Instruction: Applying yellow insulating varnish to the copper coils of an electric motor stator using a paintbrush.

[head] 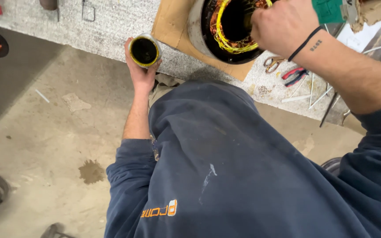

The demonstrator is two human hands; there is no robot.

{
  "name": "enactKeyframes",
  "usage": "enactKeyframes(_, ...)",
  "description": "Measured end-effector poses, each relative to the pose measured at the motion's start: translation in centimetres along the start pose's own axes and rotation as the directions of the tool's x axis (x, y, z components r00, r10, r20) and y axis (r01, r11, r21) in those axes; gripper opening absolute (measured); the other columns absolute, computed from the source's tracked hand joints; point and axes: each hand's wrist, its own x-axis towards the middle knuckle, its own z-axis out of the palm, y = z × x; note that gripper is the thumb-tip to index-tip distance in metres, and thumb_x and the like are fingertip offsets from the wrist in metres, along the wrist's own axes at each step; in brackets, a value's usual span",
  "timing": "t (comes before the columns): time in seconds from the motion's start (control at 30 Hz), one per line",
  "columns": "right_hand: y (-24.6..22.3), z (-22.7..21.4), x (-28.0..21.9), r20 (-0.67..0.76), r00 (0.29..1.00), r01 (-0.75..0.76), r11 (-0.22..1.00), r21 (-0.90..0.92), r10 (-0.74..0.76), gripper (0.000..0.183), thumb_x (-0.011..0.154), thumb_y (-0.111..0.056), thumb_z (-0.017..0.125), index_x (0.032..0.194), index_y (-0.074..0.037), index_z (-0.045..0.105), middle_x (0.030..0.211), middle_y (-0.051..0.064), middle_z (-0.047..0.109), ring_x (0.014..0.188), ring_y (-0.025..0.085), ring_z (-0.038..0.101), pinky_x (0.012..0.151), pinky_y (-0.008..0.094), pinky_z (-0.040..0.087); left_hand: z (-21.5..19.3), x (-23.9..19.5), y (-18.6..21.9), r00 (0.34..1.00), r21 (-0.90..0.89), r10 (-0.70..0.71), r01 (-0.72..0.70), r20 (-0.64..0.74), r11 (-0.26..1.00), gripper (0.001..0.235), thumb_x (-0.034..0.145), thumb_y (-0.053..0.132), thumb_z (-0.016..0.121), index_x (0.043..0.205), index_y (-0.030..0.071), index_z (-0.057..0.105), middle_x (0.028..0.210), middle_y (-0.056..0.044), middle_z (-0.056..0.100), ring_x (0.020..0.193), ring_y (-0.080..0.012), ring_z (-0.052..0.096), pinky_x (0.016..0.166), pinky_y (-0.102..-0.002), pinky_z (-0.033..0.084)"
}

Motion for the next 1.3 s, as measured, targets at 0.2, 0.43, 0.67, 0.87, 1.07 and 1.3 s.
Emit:
enactKeyframes(0.2, 1.3, -1.7, -1.9, -0.028, 0.996, -0.051, 0.816, 0.575, 0.082, 0.012, 0.106, -0.021, 0.071, 0.109, -0.012, 0.078, 0.079, 0.008, 0.07, 0.068, 0.022, 0.069, 0.065, 0.036, 0.053, -0.1, 0.7, 0.8, 1.0, -0.115, 0.001, -0.002, -0.003, 0.993, 0.106, 0.082, 0.001, 0.095, 0.161, 0.006, 0.024, 0.158, -0.016, 0.039, 0.148, -0.0309, 0.043, 0.127, -0.042, 0.035)
enactKeyframes(0.43, 1.4, -5.1, -8.3, -0.186, 0.944, -0.02, 0.611, 0.791, 0.271, 0.018, 0.107, -0.009, 0.074, 0.118, 0.004, 0.066, 0.095, 0.015, 0.07, 0.086, 0.023, 0.071, 0.076, 0.034, 0.057, -1.1, 1.6, 3.0, 1.0, 0.093, 0.023, -0.021, -0.021, 0.995, 0.101, 0.071, 0.004, 0.099, 0.151, 0.005, 0.037, 0.147, -0.015, 0.049, 0.139, -0.0321, 0.05, 0.119, -0.042, 0.041)
enactKeyframes(0.67, -5.4, 2.5, -14.0, -0.176, 0.782, 0.177, 0.058, 0.983, 0.598, 0.04, 0.111, -0.024, 0.075, 0.125, 0.0, 0.047, 0.106, 0.014, 0.065, 0.092, 0.023, 0.077, 0.081, 0.032, 0.065, -1.6, 0.4, 11.5, 0.988, 0.393, 0.105, -0.142, 0.114, 0.908, 0.095, 0.063, 0.011, 0.099, 0.144, 0.01, 0.05, 0.141, -0.015, 0.059, 0.13, -0.0398, 0.054, 0.111, -0.046, 0.044)
enactKeyframes(0.87, -9.3, 2.1, -11.2, -0.307, 0.863, 0.123, 0.423, 0.898, 0.401, 0.029, 0.092, -0.022, 0.086, 0.11, -0.007, 0.068, 0.098, 0.007, 0.073, 0.086, 0.027, 0.073, 0.077, 0.037, 0.057, -1.0, 0.0, 17.4, 0.923, 0.423, 0.226, -0.347, 0.31, 0.837, 0.09, 0.063, 0.012, 0.097, 0.141, 0.01, 0.053, 0.142, -0.012, 0.06, 0.131, -0.0371, 0.055, 0.112, -0.047, 0.046)
enactKeyframes(1.07, -10.5, -0.6, -7.3, -0.324, 0.915, 0.159, 0.523, 0.837, 0.24, 0.029, 0.09, -0.023, 0.086, 0.105, -0.007, 0.067, 0.089, 0.009, 0.069, 0.081, 0.031, 0.068, 0.071, 0.041, 0.054, 0.5, 0.0, 19.9, 0.882, 0.434, 0.333, -0.457, 0.334, 0.776, 0.08, 0.073, 0.005, 0.092, 0.144, 0.01, 0.054, 0.147, -0.011, 0.058, 0.138, -0.0361, 0.055, 0.119, -0.047, 0.047)
enactKeyframes(1.3, -10.2, -1.0, -6.8, -0.474, 0.849, 0.29, 0.544, 0.787, 0.233, 0.029, 0.096, -0.014, 0.081, 0.115, -0.002, 0.063, 0.098, 0.01, 0.068, 0.089, 0.03, 0.068, 0.077, 0.039, 0.055, 1.1, -0.7, 22.3, 0.883, 0.47, 0.387, -0.469, 0.266, 0.748, 0.078, 0.078, 0.007, 0.092, 0.145, 0.008, 0.052, 0.147, -0.014, 0.056, 0.137, -0.0382, 0.054, 0.118, -0.048, 0.047)
